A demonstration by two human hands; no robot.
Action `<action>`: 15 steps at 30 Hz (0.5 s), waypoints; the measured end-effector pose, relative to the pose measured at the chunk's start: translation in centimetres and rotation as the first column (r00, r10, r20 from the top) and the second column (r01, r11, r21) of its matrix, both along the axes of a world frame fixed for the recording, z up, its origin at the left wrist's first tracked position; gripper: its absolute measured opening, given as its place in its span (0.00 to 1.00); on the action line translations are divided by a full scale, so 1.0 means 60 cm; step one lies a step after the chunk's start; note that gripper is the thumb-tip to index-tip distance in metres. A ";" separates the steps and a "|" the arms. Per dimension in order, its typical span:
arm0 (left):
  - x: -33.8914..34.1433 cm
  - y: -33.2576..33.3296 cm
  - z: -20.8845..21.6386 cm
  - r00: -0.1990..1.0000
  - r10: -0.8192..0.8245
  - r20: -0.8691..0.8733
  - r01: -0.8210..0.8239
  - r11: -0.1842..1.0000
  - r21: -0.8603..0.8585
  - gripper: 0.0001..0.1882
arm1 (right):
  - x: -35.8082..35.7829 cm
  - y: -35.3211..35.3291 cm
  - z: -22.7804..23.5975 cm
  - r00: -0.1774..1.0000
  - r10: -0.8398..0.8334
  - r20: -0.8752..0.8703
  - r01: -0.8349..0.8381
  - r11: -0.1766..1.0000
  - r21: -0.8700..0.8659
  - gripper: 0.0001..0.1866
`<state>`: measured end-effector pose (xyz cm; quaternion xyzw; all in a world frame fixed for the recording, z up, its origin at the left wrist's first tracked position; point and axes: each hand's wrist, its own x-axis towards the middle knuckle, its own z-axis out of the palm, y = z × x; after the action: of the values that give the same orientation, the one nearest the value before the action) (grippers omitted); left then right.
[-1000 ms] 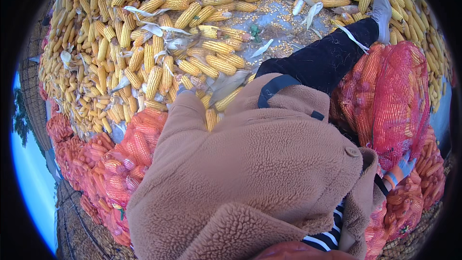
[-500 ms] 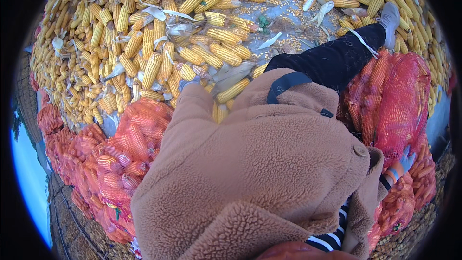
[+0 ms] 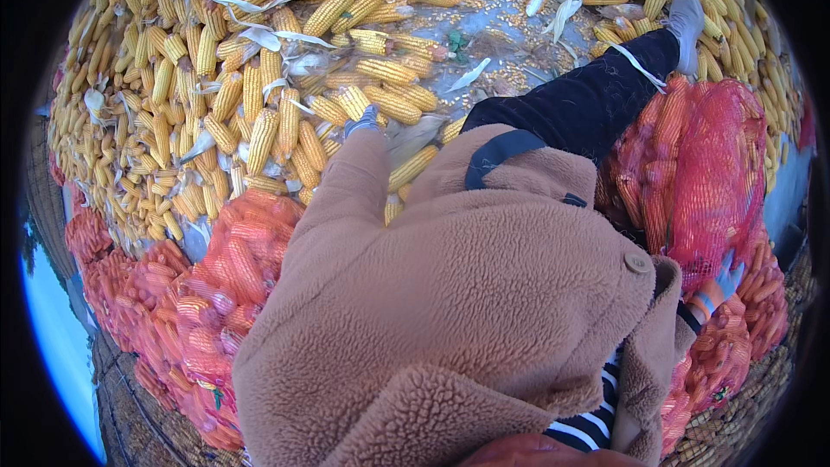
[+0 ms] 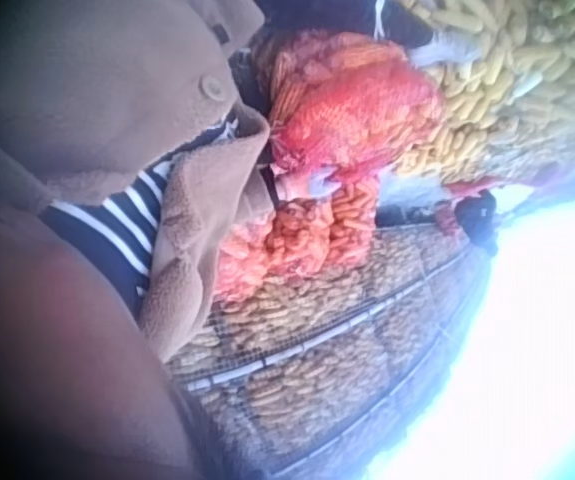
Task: The person sits on the ground and repeatedly picks up dried corn cobs from a large pile, placing them into a red mesh bag. They continue filling the bag with corn cobs throughout the clip.
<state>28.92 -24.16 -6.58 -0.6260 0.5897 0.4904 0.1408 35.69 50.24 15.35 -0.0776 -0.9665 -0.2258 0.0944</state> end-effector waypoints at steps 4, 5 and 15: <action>-0.061 0.075 -0.039 0.941 0.255 -0.223 -0.237 0.966 0.103 0.43 | 0.005 -0.010 0.001 0.972 -0.144 -0.184 0.052 0.900 -0.434 0.27; -0.073 0.086 -0.043 0.947 0.251 -0.199 -0.240 0.968 0.075 0.44 | 0.006 -0.011 0.003 0.977 -0.134 -0.166 0.050 0.899 -0.435 0.27; -0.089 0.104 -0.095 0.913 0.317 -0.258 -0.306 0.949 0.082 0.49 | 0.011 0.006 -0.008 0.997 0.056 -0.049 -0.060 0.995 -0.086 0.24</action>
<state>23.55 -17.92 -12.31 -0.6369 0.4863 0.5982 -0.0076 36.36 50.59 14.88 -0.0590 -0.9748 -0.1787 0.1201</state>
